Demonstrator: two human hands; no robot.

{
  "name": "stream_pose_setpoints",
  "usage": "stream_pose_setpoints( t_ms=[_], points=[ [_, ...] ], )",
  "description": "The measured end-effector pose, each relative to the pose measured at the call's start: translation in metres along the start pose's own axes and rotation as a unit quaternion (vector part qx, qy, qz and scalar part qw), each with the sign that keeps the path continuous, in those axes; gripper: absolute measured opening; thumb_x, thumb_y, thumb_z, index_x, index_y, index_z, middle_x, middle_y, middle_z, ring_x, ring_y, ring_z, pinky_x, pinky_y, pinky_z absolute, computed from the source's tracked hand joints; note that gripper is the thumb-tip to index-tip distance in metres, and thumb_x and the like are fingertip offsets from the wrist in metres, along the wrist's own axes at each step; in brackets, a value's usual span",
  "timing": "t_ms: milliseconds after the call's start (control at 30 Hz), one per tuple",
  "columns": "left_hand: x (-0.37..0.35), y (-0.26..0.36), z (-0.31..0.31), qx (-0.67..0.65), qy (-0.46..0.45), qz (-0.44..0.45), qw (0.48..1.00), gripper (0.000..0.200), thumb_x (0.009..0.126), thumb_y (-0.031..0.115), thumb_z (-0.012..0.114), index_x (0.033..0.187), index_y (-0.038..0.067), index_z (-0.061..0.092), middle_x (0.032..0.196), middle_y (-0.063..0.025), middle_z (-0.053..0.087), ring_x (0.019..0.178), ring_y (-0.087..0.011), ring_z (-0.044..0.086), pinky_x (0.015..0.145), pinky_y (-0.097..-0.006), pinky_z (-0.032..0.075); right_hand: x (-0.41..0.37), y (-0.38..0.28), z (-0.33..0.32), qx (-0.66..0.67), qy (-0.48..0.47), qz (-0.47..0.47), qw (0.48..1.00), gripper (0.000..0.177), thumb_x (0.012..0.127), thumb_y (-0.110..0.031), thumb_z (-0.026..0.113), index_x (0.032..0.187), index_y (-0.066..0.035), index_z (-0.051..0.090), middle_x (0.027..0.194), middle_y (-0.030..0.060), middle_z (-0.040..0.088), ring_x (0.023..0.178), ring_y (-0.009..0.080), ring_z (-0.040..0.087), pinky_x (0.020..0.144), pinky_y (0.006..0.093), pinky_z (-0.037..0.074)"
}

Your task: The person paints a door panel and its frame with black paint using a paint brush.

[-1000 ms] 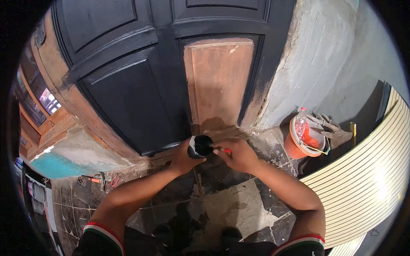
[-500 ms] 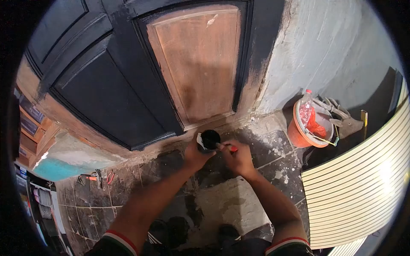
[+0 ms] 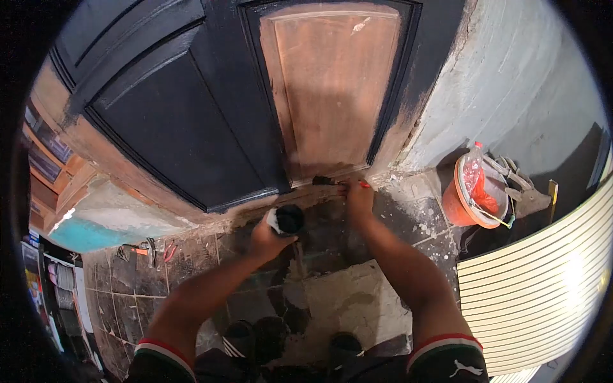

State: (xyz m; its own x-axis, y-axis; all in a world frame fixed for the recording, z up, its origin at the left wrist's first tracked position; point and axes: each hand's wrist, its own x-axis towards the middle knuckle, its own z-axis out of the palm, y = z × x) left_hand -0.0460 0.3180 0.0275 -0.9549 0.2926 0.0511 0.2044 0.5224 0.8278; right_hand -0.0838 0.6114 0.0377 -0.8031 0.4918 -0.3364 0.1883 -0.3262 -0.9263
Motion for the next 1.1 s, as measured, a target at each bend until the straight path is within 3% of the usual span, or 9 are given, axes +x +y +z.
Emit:
stream_pose_setpoints(
  t_ms=[100,300,433,600,700,800,867,1033,1100],
  points=[
    [-0.018,0.009,-0.059,0.058,-0.049,-0.002,0.997,0.079,0.077,0.029,0.098,0.143,0.011,0.057,0.132,-0.0156,0.074,0.127,-0.0374,0.069,0.104,-0.0495,0.057,-0.01,0.039,0.015,-0.025,0.013,-0.068,0.997,0.021,0.101,-0.02,0.065,0.103,-0.001,0.074,0.086,0.0067,0.074,0.074,0.0178,0.07,0.069,0.0328,0.054],
    [-0.066,0.073,-0.144,0.053,-0.063,-0.042,0.996,0.077,0.077,0.025,0.099,0.139,0.007,0.057,0.13,-0.0133,0.074,0.123,-0.0295,0.071,0.104,-0.043,0.057,-0.018,0.1,0.07,0.224,0.123,-0.04,0.966,0.014,0.101,-0.014,0.066,0.098,-0.001,0.068,0.086,0.0094,0.072,0.07,0.0203,0.069,0.067,0.0325,0.055],
    [-0.098,0.132,-0.175,0.076,-0.067,-0.063,0.993,0.072,0.074,0.018,0.1,0.134,0.003,0.061,0.127,-0.0123,0.073,0.118,-0.0235,0.07,0.104,-0.0394,0.056,-0.016,0.109,0.078,0.216,0.157,-0.096,0.959,0.018,0.103,-0.015,0.066,0.093,0.0,0.066,0.086,0.0084,0.072,0.07,0.0176,0.066,0.067,0.0318,0.052],
    [-0.127,0.19,-0.201,0.085,-0.099,-0.122,0.984,0.074,0.075,0.015,0.101,0.136,0.001,0.062,0.13,-0.0142,0.071,0.122,-0.0234,0.069,0.107,-0.0391,0.055,0.05,0.124,0.021,0.203,0.216,-0.229,0.927,0.02,0.104,-0.015,0.066,0.093,0.001,0.069,0.082,0.0073,0.071,0.073,0.014,0.064,0.069,0.0322,0.051],
    [-0.136,0.219,-0.204,0.097,-0.098,-0.131,0.982,0.073,0.076,0.016,0.101,0.136,0.0,0.062,0.132,-0.0139,0.07,0.124,-0.0241,0.067,0.109,-0.0397,0.054,0.067,0.106,-0.001,0.127,0.352,-0.171,0.911,0.019,0.104,-0.013,0.065,0.093,0.0,0.071,0.079,0.0069,0.072,0.073,0.0168,0.065,0.069,0.0354,0.052],
    [-0.132,0.216,-0.198,0.045,-0.093,-0.128,0.986,0.072,0.077,0.015,0.1,0.137,0.0,0.062,0.131,-0.0125,0.07,0.123,-0.0224,0.068,0.109,-0.0385,0.054,0.039,0.12,0.022,-0.01,0.331,-0.286,0.899,0.019,0.105,-0.013,0.063,0.098,0.002,0.074,0.083,0.0085,0.074,0.074,0.021,0.068,0.073,0.038,0.054],
    [-0.127,0.194,-0.191,0.014,-0.091,-0.125,0.988,0.072,0.078,0.014,0.1,0.137,0.0,0.061,0.13,-0.0115,0.071,0.122,-0.0215,0.068,0.109,-0.0376,0.054,0.023,0.149,0.052,-0.129,0.242,-0.359,0.892,0.021,0.103,-0.015,0.066,0.105,0.002,0.077,0.088,0.0093,0.077,0.076,0.0222,0.07,0.074,0.0386,0.056],
    [-0.106,0.185,-0.185,-0.051,-0.1,-0.099,0.989,0.071,0.078,0.013,0.099,0.136,0.0,0.061,0.129,-0.0103,0.071,0.122,-0.0209,0.068,0.108,-0.0369,0.055,-0.043,0.145,0.107,0.02,0.068,-0.205,0.976,0.02,0.098,-0.016,0.068,0.1,0.001,0.078,0.082,0.0123,0.075,0.075,0.0178,0.068,0.068,0.0404,0.054],
    [-0.103,0.182,-0.189,-0.056,-0.109,-0.093,0.988,0.071,0.079,0.012,0.099,0.137,0.0,0.061,0.13,-0.0104,0.071,0.122,-0.0207,0.068,0.109,-0.0367,0.055,-0.019,0.136,0.082,-0.033,0.12,-0.19,0.974,0.021,0.098,-0.018,0.069,0.097,0.002,0.078,0.079,0.0133,0.074,0.074,0.0176,0.068,0.067,0.0408,0.053]
  ],
)
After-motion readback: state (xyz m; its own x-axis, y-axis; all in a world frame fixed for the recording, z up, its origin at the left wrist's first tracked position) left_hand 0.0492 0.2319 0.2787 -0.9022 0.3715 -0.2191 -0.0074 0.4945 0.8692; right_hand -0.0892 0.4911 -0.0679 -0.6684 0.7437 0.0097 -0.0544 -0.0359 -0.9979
